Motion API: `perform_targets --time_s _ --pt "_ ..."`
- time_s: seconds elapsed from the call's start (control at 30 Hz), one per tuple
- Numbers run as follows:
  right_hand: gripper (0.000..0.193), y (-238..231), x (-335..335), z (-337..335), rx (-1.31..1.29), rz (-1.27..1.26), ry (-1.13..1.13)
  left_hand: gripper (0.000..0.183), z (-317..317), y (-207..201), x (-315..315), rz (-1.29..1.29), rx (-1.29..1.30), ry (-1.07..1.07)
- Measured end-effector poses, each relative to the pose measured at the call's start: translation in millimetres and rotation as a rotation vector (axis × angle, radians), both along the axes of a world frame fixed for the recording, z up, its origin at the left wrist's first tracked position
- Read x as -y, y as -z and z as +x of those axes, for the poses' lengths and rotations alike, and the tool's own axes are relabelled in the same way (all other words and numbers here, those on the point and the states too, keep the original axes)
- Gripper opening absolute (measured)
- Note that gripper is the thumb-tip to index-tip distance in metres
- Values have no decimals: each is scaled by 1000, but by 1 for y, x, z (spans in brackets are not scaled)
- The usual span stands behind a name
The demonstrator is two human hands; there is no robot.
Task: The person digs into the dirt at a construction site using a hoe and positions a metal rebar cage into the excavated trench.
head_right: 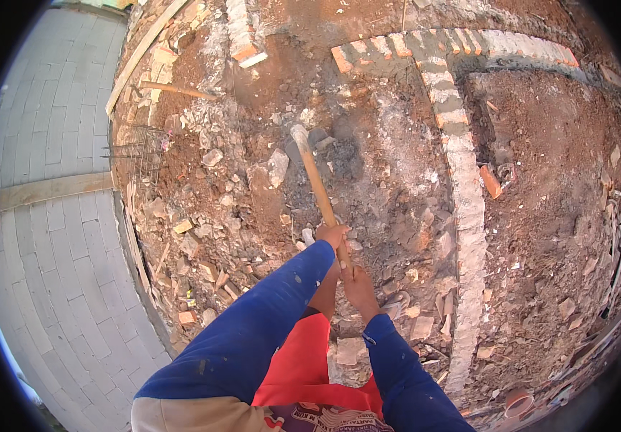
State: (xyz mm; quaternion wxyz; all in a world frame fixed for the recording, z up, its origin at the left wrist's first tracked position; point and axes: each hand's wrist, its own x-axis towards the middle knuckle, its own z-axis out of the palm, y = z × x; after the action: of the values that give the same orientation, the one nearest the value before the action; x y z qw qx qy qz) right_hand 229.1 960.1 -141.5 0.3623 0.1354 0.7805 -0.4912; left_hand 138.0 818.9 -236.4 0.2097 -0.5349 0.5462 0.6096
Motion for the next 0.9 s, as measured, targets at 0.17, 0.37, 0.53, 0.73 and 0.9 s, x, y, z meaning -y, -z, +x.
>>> perform_targets --time_s 0.17,0.37,0.53,0.73,0.9 --pt "41 -55 -92 127 173 3 59 24 107 -1 -65 338 131 -276" --pt "34 -49 -95 167 99 148 112 26 108 -65 -104 281 -54 -140" --pt "33 -32 12 -53 -150 -90 246 31 -112 -185 -32 -118 -595 79" --pt "50 19 76 -280 -483 -201 246 20 -337 -150 15 -456 -843 160" --pt "49 118 55 -147 -235 1 389 22 -238 28 -24 -233 -182 353"
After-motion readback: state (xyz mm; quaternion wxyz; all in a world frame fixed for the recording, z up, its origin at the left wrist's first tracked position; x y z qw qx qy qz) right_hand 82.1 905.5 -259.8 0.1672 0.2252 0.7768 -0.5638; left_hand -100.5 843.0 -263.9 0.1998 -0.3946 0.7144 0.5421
